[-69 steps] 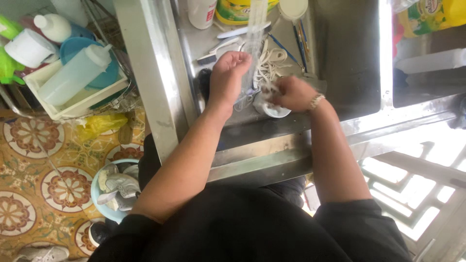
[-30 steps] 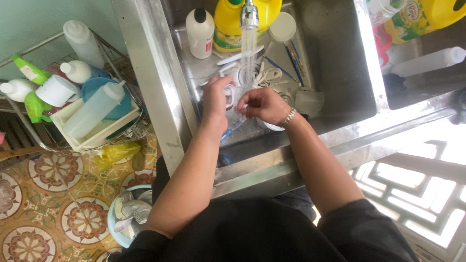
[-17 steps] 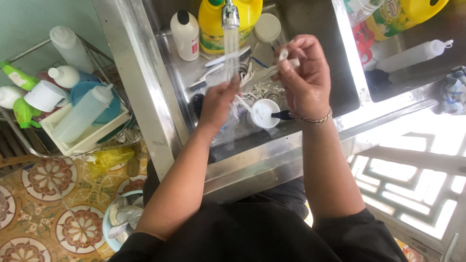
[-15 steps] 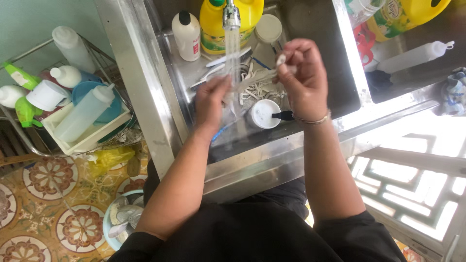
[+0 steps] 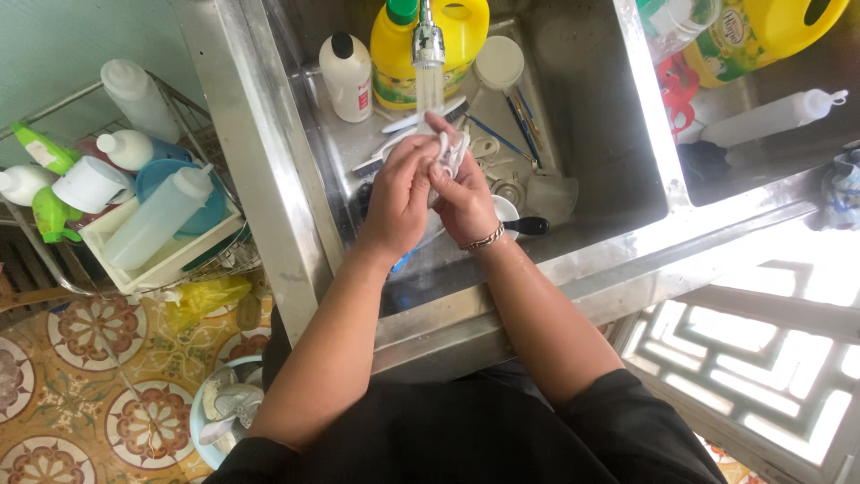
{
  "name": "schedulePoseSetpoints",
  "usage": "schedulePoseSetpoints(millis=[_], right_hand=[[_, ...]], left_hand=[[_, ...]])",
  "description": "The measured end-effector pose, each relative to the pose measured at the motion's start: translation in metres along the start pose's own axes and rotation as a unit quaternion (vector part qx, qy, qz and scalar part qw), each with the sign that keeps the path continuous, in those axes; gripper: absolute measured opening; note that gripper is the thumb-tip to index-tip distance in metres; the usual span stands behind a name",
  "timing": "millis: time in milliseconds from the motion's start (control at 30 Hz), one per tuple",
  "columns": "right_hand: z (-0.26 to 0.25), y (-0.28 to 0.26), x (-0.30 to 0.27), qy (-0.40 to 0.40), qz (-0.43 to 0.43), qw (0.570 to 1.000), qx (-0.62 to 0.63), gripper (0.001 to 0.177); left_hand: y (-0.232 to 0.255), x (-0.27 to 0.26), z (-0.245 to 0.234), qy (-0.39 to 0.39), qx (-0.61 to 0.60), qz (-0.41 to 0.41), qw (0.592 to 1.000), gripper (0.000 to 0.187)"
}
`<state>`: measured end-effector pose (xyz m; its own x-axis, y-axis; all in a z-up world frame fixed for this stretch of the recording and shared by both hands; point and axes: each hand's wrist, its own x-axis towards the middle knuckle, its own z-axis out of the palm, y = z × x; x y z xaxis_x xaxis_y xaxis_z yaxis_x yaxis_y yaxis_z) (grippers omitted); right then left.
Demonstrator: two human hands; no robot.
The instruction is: The person scrubs a black sneaker with a brush and rinses it under running water. They then scrub and rinse a white sneaker, followed by cleaning the shoelaces separately. The cleaned shoes are placed into a bucket.
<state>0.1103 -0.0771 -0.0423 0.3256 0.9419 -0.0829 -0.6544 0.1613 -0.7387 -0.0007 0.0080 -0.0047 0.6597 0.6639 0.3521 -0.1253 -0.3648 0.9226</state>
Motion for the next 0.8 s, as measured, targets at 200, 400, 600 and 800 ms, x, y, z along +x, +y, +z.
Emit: schedulePoseSetpoints(millis=[200, 400, 600, 800], right_hand=[[0.002, -0.004, 0.005, 0.046, 0.098, 0.990, 0.085, 0.055], [0.017, -0.044, 0.005, 0.051, 0.027, 0.981, 0.183, 0.061], [0.055, -0.104, 0.005, 0.049, -0.016, 0.978, 0.203, 0.057], [0.094, -0.151, -0.002, -0.015, -0.053, 0.973, 0.226, 0.061]], left_hand=[[0.002, 0.000, -0.005, 0.149, 0.311, 0.062, 0.937, 0.016], [-0.032, -0.002, 0.007, 0.065, -0.128, -0.246, 0.959, 0.053], [-0.045, -0.016, 0.043, -0.020, -0.115, -0.421, 0.899, 0.082], [-0.055, -0.020, 0.054, 0.055, -0.457, -0.549, 0.698, 0.086]])
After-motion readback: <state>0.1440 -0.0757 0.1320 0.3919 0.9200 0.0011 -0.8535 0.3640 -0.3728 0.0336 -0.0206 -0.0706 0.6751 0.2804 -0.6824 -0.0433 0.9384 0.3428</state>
